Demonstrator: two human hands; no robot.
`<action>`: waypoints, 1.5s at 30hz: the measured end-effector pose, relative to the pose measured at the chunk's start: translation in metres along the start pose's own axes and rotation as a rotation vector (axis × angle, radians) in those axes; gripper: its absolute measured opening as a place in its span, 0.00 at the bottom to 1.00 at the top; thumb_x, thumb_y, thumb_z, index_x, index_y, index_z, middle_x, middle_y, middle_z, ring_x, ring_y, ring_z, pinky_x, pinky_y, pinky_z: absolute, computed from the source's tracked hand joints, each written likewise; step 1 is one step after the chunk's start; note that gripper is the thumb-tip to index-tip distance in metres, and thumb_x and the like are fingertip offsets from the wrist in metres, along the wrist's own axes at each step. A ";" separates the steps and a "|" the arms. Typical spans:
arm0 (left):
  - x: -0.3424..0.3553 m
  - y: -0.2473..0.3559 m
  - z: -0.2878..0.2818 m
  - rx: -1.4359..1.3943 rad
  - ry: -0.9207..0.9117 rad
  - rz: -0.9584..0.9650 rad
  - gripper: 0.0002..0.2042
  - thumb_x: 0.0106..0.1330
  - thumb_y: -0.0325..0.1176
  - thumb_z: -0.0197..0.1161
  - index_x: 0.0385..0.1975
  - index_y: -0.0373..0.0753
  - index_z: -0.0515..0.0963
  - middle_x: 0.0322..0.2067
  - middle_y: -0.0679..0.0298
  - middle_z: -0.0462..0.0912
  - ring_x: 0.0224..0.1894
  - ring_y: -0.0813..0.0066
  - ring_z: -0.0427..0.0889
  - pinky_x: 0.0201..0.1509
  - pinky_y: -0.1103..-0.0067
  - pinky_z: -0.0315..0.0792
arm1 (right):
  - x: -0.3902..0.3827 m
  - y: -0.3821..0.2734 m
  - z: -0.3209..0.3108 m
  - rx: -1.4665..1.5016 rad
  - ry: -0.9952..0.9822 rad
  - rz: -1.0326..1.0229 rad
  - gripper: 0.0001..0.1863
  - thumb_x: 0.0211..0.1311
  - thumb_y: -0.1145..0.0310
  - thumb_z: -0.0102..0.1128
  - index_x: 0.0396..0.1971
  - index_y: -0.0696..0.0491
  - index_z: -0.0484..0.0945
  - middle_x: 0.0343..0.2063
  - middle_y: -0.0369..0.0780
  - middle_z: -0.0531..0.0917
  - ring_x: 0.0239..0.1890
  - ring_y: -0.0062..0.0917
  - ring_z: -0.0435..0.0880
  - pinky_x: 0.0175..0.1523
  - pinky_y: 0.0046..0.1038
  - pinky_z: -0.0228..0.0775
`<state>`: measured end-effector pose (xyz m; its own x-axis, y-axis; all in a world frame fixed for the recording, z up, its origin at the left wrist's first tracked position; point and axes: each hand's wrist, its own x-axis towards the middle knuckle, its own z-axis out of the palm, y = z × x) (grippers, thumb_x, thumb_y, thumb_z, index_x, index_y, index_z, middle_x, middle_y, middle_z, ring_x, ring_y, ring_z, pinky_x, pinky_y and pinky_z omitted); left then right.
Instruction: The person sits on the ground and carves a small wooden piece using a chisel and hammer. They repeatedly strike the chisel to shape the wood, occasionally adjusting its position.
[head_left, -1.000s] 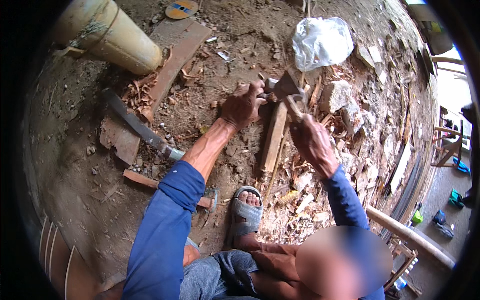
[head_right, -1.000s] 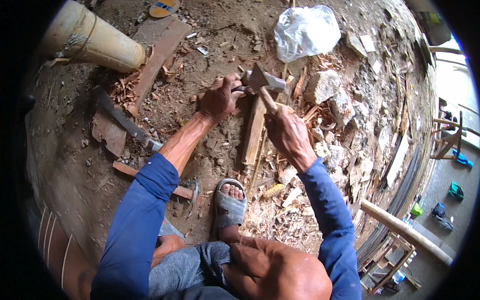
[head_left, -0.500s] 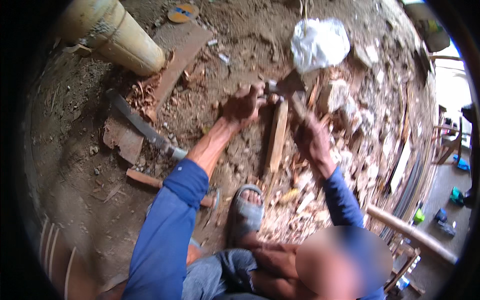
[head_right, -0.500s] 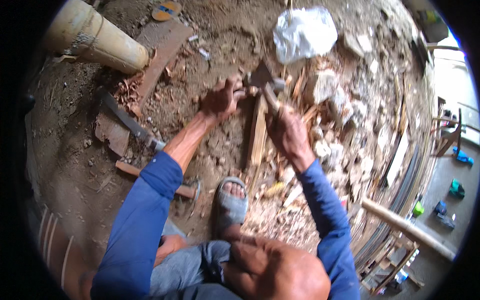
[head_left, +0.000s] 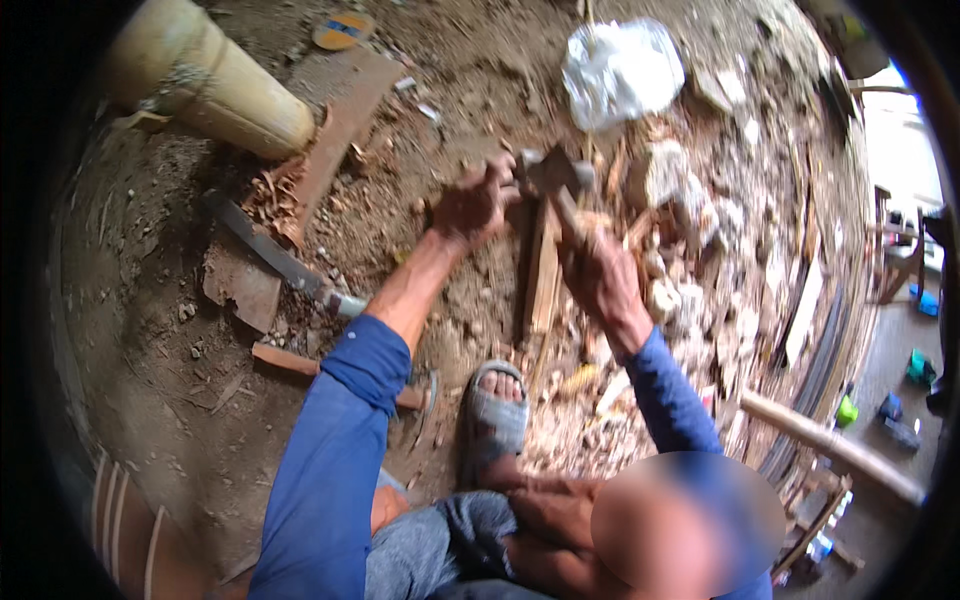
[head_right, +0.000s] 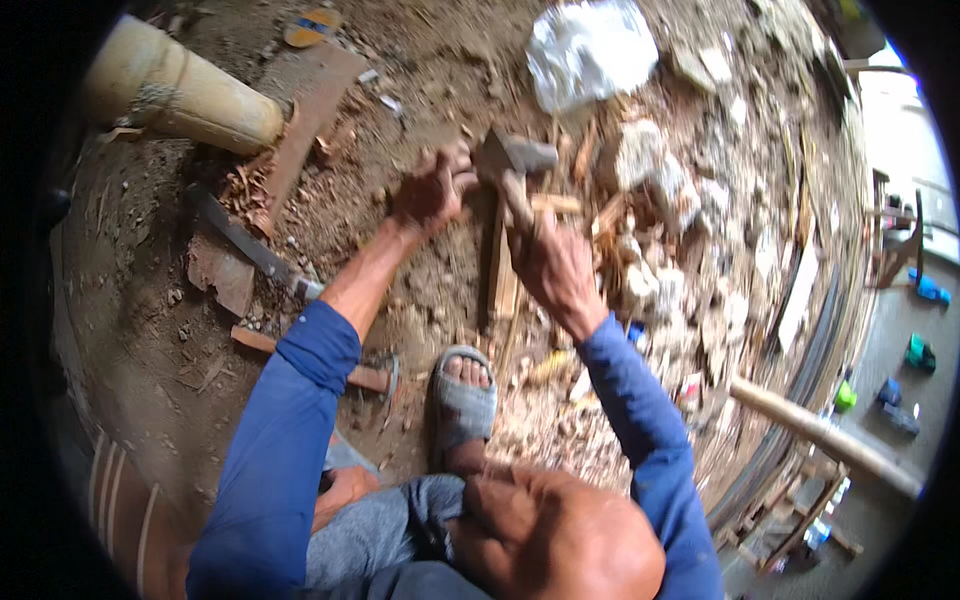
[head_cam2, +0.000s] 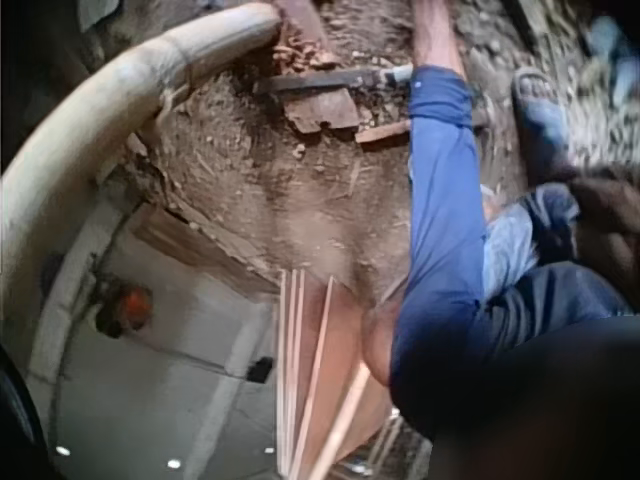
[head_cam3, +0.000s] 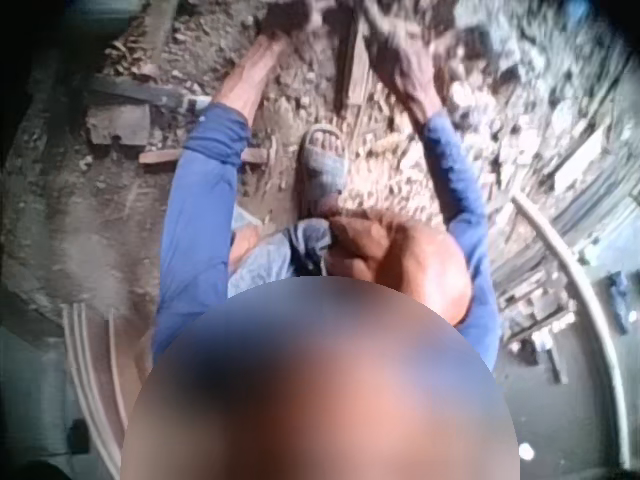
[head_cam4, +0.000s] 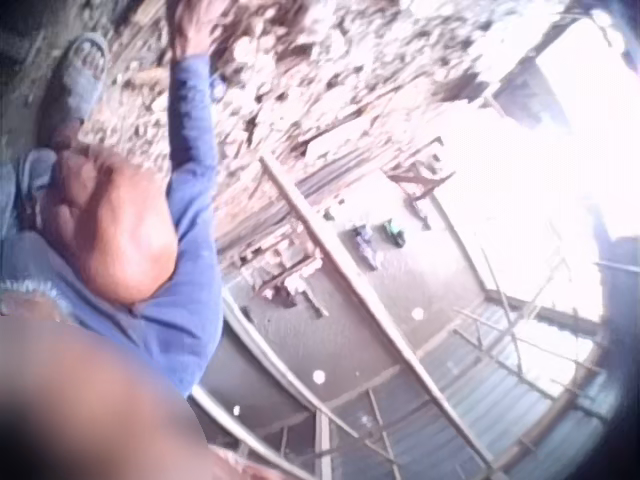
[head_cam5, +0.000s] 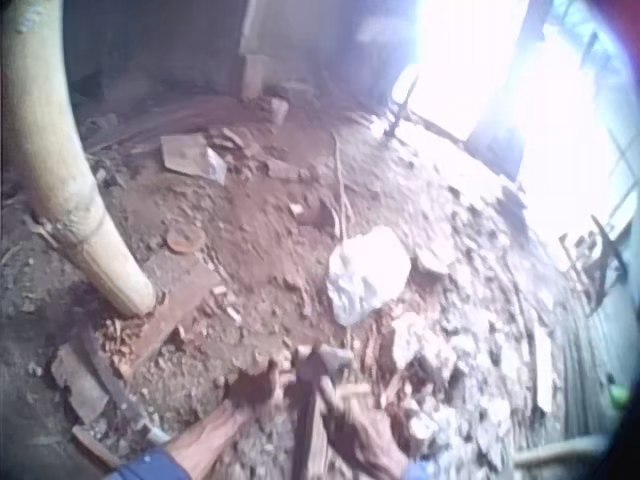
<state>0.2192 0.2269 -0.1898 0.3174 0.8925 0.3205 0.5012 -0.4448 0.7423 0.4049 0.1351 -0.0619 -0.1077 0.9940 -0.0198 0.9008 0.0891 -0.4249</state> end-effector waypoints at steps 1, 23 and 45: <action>0.003 -0.001 0.000 -0.003 -0.046 -0.041 0.28 0.63 0.34 0.70 0.59 0.43 0.63 0.39 0.55 0.87 0.43 0.54 0.86 0.41 0.63 0.80 | 0.003 0.002 -0.006 -0.013 0.058 0.029 0.11 0.68 0.64 0.57 0.36 0.56 0.69 0.16 0.49 0.76 0.16 0.44 0.76 0.24 0.43 0.69; 0.001 -0.006 0.002 0.017 0.033 0.102 0.31 0.59 0.29 0.72 0.60 0.45 0.62 0.40 0.56 0.86 0.41 0.56 0.86 0.41 0.66 0.81 | 0.016 -0.017 -0.065 0.566 0.582 -0.314 0.09 0.70 0.68 0.56 0.34 0.60 0.77 0.19 0.37 0.79 0.20 0.21 0.76 0.24 0.23 0.68; 0.008 0.026 -0.024 -0.685 -0.226 -0.664 0.13 0.71 0.28 0.60 0.53 0.35 0.72 0.36 0.62 0.85 0.36 0.79 0.81 0.37 0.78 0.77 | -0.041 0.024 0.003 0.423 0.083 0.383 0.13 0.69 0.62 0.59 0.36 0.59 0.79 0.19 0.39 0.79 0.21 0.22 0.75 0.29 0.31 0.70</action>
<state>0.2157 0.2245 -0.1543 0.3216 0.8785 -0.3532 0.0806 0.3462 0.9347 0.4297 0.0959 -0.0742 0.2419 0.9534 -0.1803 0.6206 -0.2948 -0.7266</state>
